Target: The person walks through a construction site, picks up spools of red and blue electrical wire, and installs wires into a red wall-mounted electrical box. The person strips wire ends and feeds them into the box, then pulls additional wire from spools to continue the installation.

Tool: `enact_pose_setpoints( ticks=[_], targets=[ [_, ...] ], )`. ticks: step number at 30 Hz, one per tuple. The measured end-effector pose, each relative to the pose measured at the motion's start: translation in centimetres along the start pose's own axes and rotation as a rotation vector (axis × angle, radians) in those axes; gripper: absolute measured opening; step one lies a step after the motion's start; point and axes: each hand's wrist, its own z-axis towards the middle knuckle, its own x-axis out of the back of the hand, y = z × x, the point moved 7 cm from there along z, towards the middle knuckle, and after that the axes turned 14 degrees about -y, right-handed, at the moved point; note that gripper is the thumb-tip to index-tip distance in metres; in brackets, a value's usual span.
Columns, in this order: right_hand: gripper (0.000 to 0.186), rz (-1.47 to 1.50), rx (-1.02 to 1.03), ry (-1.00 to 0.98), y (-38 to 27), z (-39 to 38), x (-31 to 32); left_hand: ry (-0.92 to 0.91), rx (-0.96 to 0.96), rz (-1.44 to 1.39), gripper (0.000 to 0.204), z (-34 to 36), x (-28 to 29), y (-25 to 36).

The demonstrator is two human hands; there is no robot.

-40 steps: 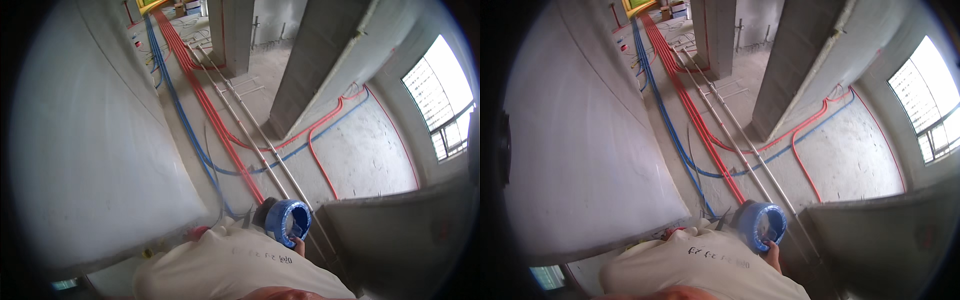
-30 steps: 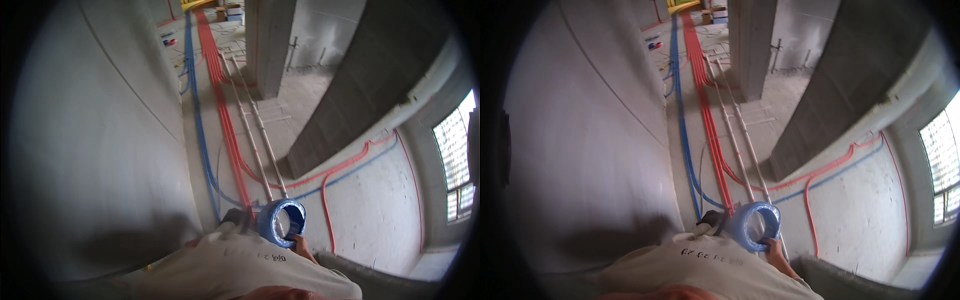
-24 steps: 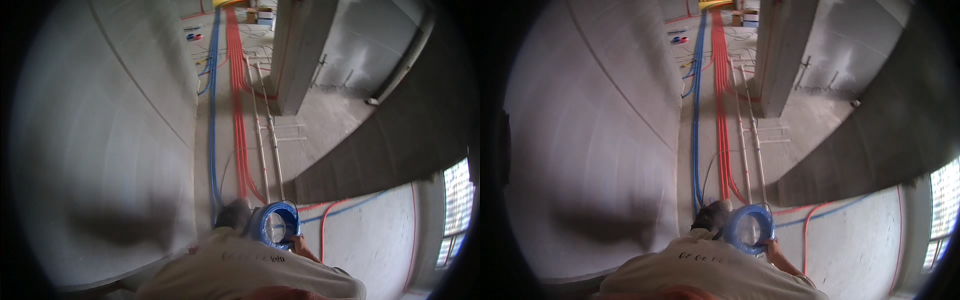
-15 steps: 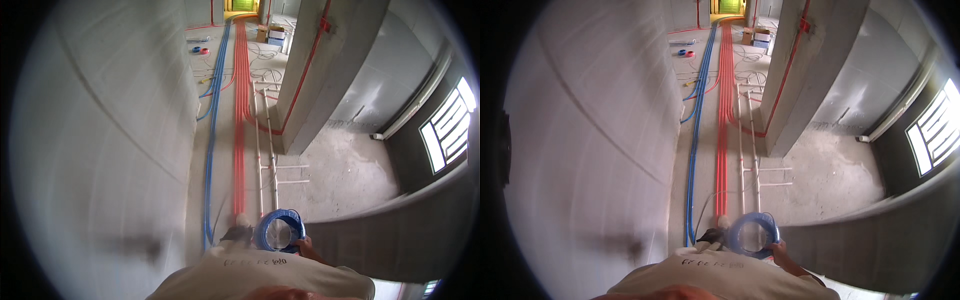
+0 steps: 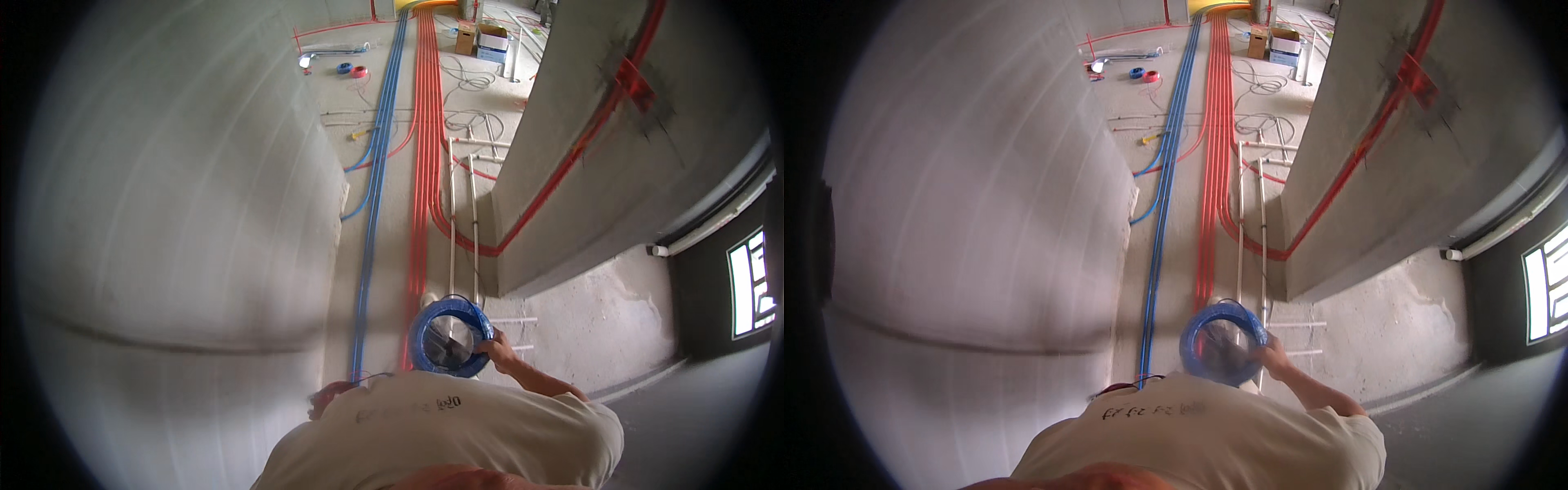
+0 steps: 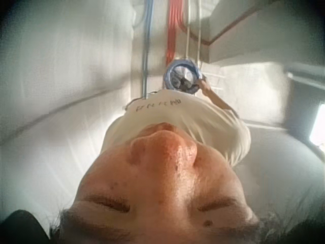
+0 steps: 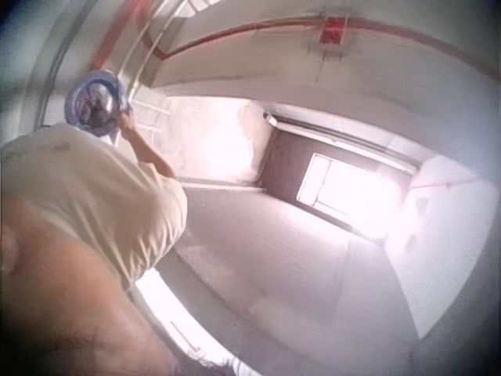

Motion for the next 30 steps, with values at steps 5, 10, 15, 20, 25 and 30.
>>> enact_pose_setpoints(
  ticks=[5,10,15,20,25,30],
  targets=[
    [0.063,-0.065,0.053,-0.049,-13.0,15.7,6.0,0.058,0.014,-0.037,0.061,5.8,3.2,18.5],
    [0.071,-0.349,-0.107,0.030,-20.2,28.9,11.9,0.054,0.000,-0.022,0.062,9.2,8.6,36.1],
    [0.069,-0.389,-0.024,0.056,-29.8,42.4,14.4,0.018,0.011,-0.018,0.063,17.4,12.7,50.4],
    [0.065,-0.249,-0.045,0.229,-40.7,57.2,18.1,-0.005,0.010,-0.025,0.064,26.0,17.4,64.9],
    [0.070,-0.335,-0.054,0.240,-50.5,68.4,20.1,-0.031,0.002,-0.011,0.064,30.0,23.9,79.4],
    [0.074,-0.375,-0.084,0.195,-58.1,83.1,23.9,-0.002,-0.015,-0.010,0.065,33.9,29.3,95.0]
  ],
)
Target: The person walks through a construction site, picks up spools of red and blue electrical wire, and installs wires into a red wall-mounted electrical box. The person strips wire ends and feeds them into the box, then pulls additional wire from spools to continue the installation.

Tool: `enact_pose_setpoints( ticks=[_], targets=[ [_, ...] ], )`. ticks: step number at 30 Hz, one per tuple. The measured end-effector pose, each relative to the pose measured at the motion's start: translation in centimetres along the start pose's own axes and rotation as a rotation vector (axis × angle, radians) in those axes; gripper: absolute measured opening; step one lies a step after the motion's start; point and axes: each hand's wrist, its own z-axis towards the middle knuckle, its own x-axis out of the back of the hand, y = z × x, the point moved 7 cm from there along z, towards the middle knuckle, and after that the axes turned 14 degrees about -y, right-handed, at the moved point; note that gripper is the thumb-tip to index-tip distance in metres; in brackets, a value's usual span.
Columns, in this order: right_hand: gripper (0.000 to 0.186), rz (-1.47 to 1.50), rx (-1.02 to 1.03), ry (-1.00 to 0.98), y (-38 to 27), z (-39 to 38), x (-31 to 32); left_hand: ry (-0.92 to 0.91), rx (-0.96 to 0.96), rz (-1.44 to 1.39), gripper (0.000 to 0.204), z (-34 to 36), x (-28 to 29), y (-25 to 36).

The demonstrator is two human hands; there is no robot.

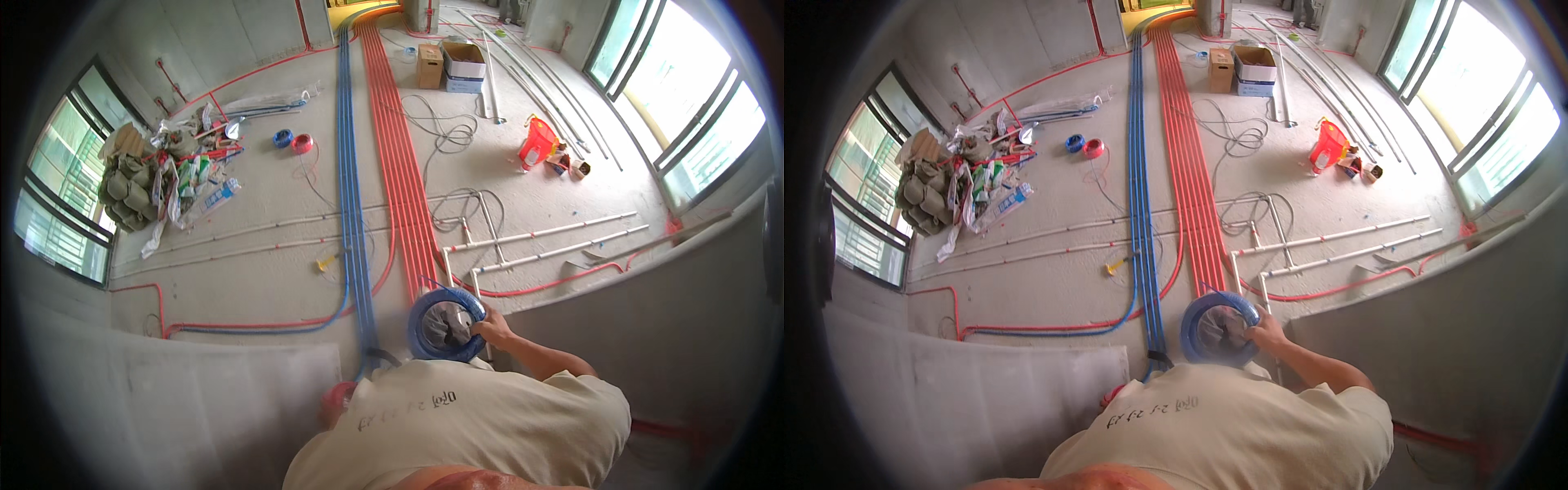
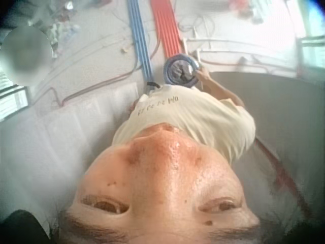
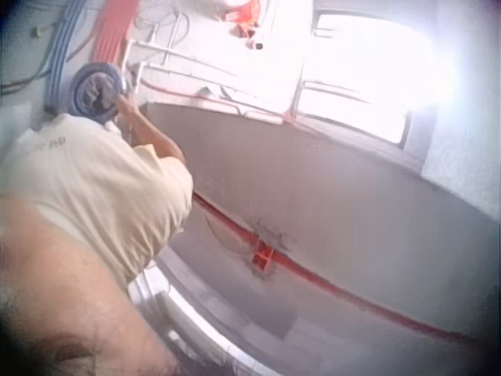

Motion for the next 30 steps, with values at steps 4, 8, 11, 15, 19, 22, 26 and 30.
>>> enact_pose_setpoints(
  ticks=[4,8,11,15,19,22,26,30],
  targets=[
    [0.079,-0.074,-0.020,-0.002,-8.8,12.4,3.3,0.042,0.003,-0.006,0.066,5.4,3.4,13.9],
    [0.068,-0.007,-0.049,-0.013,-15.2,25.5,9.6,0.091,0.011,-0.039,0.067,9.3,5.9,29.1],
    [0.057,0.158,0.041,-0.041,-19.9,33.7,13.0,0.108,0.020,-0.075,0.067,10.4,7.8,38.7],
    [0.063,0.244,-0.041,-0.069,-27.3,42.6,16.8,0.104,0.015,-0.117,0.068,13.0,10.9,51.6],
    [0.066,0.104,-0.051,-0.021,-32.7,54.5,21.8,0.068,0.032,-0.136,0.068,19.6,11.3,63.9],
    [0.057,-0.008,-0.056,-0.026,-36.3,66.0,25.4,0.061,0.056,-0.144,0.069,25.6,12.2,72.6],
    [0.054,-0.054,-0.092,0.087,-45.4,78.8,29.9,0.055,0.042,-0.165,0.070,31.6,15.4,85.7],
    [0.055,-0.092,-0.126,0.158,-53.8,87.9,33.3,0.025,0.050,-0.161,0.070,34.7,18.4,97.2]
  ],
)
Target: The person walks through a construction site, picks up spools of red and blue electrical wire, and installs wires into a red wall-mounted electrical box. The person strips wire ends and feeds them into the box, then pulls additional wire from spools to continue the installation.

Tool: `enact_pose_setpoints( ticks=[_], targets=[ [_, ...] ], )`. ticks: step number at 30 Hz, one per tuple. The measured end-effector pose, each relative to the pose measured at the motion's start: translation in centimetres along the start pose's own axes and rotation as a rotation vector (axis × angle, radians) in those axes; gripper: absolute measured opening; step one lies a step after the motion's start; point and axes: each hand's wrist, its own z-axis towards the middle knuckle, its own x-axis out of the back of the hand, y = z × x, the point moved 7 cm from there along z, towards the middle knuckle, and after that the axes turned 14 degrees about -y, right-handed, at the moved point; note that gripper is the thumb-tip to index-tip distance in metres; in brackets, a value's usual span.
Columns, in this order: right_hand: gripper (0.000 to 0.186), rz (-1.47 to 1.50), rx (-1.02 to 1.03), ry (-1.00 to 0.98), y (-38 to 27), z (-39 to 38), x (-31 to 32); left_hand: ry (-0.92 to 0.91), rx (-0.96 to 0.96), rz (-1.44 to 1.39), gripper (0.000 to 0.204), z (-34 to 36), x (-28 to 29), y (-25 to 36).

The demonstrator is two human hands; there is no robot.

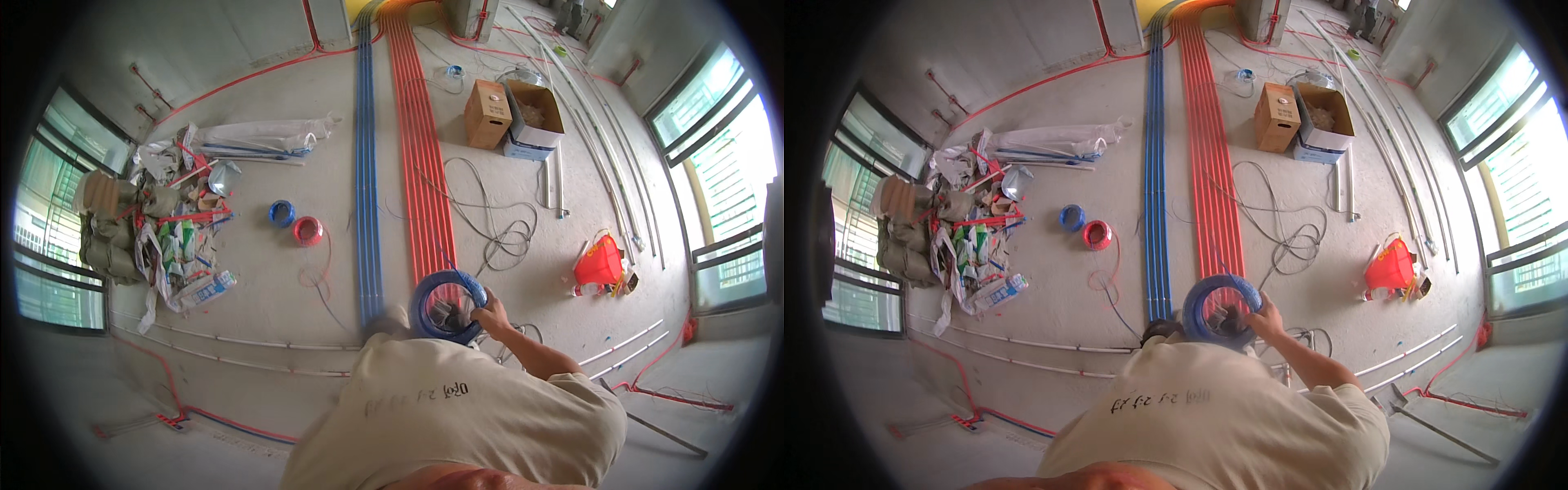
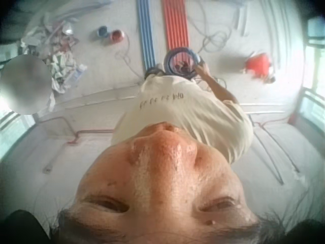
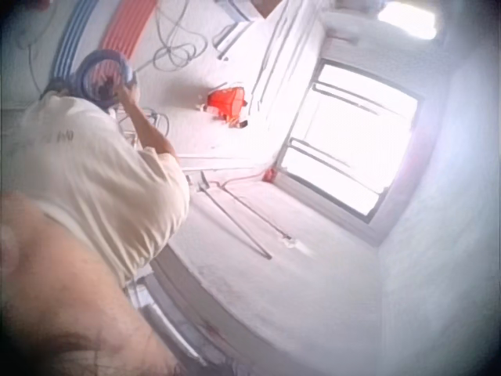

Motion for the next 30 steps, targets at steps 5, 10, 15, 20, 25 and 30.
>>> enact_pose_setpoints(
  ticks=[5,10,15,20,25,30],
  targets=[
    [0.061,0.069,0.113,-0.087,-12.4,13.8,3.8,0.051,-0.041,0.019,0.071,3.0,3.7,18.8],
    [0.072,-0.036,0.155,-0.074,-21.1,30.8,9.4,0.116,-0.052,0.049,0.072,8.3,5.2,37.9],
    [0.067,0.188,0.100,-0.102,-30.8,45.5,18.1,0.131,-0.093,0.058,0.073,10.5,2.3,58.7],
    [0.057,0.382,0.117,0.002,-34.4,56.8,23.7,0.027,-0.125,0.104,0.074,13.2,-3.3,77.8],
    [0.052,0.281,0.001,0.103,-39.8,68.3,31.0,-0.018,-0.119,0.165,0.074,18.8,-7.1,94.1],
    [0.057,0.397,-0.124,0.196,-47.2,81.1,38.7,-0.056,-0.121,0.271,0.075,25.1,-9.3,110.9]
  ],
)
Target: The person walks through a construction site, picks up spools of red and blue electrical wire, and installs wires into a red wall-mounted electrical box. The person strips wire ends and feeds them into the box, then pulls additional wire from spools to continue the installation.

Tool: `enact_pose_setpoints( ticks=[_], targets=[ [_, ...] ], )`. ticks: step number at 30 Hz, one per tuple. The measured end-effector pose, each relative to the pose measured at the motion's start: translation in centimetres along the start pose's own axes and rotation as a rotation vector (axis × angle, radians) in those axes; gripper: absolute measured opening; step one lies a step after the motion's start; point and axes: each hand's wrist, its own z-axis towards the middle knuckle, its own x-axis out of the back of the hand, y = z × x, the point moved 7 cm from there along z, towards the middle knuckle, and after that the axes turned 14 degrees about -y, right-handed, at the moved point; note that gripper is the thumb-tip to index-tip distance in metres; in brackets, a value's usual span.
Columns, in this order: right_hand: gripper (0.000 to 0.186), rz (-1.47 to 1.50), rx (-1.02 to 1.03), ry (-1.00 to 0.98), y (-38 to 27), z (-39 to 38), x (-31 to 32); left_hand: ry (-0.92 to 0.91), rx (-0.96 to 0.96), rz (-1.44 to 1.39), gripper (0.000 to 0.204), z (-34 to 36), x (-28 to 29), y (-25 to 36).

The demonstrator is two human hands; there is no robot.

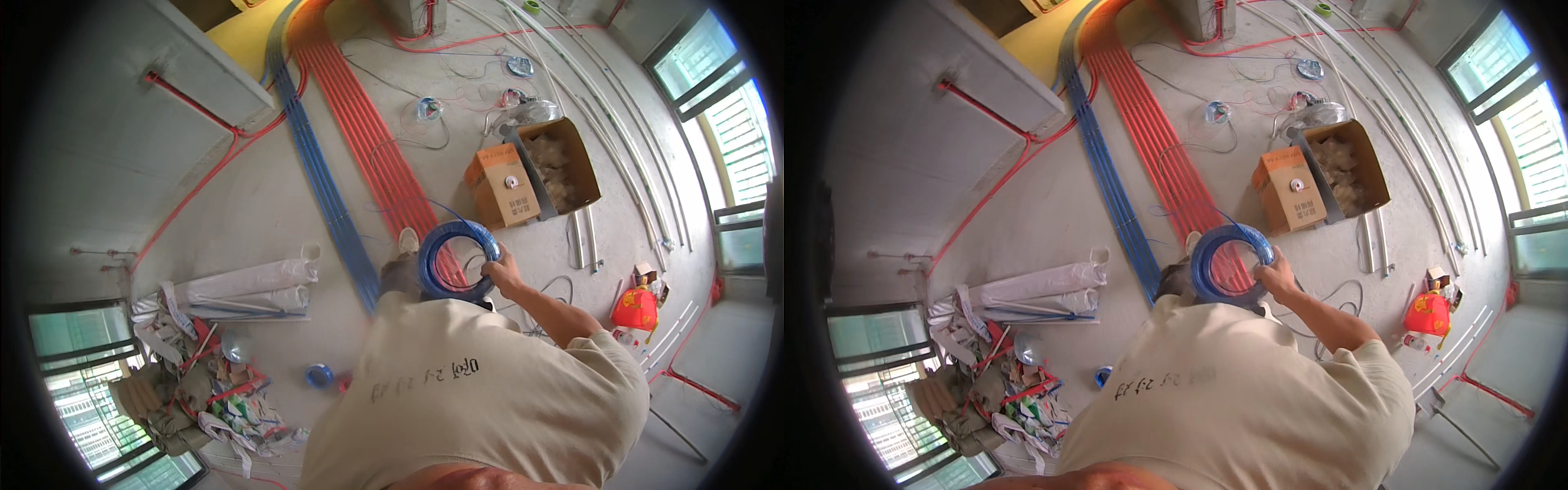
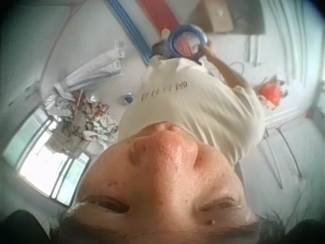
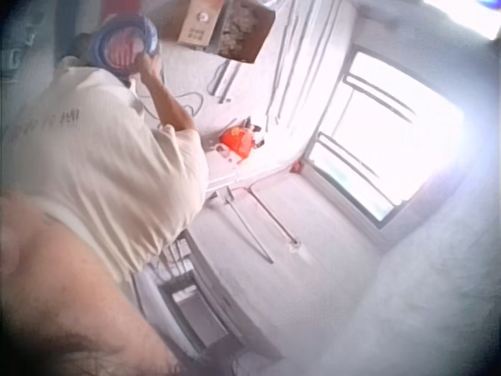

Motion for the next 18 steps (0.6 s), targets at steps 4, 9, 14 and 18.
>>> enact_pose_setpoints(
  ticks=[4,9,14,18],
  targets=[
    [0.059,-0.079,0.054,0.143,-9.5,4.7,1.6,-0.033,-0.012,0.093,0.076,2.3,3.7,13.9],
    [0.064,-0.060,0.056,0.141,-19.8,12.9,4.7,-0.021,-0.074,0.192,0.077,6.0,5.7,32.3],
    [0.075,-0.075,0.124,0.180,-26.0,24.8,8.6,0.010,-0.138,0.270,0.078,10.3,5.1,51.8],
    [0.082,-0.099,0.130,0.237,-31.1,34.8,14.1,0.038,-0.148,0.319,0.078,13.3,1.4,66.2]
  ],
)
